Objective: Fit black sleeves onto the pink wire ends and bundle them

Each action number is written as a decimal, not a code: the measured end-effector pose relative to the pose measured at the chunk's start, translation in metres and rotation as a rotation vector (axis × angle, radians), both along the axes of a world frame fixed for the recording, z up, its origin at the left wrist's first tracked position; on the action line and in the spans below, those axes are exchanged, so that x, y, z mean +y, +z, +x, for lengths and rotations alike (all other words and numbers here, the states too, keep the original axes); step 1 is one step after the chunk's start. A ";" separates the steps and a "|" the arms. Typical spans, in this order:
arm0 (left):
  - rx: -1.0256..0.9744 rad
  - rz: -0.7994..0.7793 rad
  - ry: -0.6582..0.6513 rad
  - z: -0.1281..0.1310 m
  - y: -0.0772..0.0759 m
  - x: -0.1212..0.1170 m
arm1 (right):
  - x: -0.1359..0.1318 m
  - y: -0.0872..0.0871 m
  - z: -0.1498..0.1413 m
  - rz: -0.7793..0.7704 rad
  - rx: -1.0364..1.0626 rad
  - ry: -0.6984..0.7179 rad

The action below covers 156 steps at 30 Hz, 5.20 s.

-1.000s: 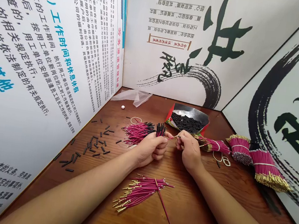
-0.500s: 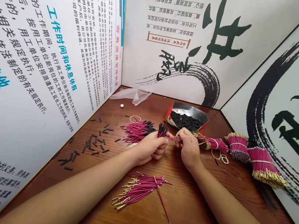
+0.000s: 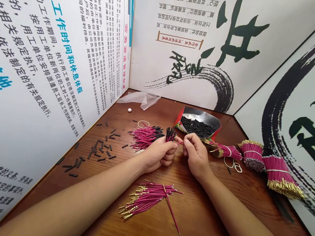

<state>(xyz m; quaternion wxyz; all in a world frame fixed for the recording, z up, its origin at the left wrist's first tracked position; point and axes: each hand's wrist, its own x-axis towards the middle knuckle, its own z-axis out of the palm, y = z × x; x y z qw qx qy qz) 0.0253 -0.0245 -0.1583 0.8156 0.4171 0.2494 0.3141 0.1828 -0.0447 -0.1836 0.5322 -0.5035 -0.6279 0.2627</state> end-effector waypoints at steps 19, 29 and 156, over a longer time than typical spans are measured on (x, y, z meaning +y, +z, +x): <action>-0.103 -0.040 0.023 -0.002 -0.006 0.005 | -0.005 0.011 -0.020 0.008 0.266 -0.159; -0.083 -0.053 0.045 -0.002 -0.004 0.004 | -0.005 0.009 -0.018 -0.005 0.230 -0.147; 0.246 0.508 -0.129 0.006 -0.011 0.000 | -0.003 0.003 -0.008 -0.041 0.198 -0.090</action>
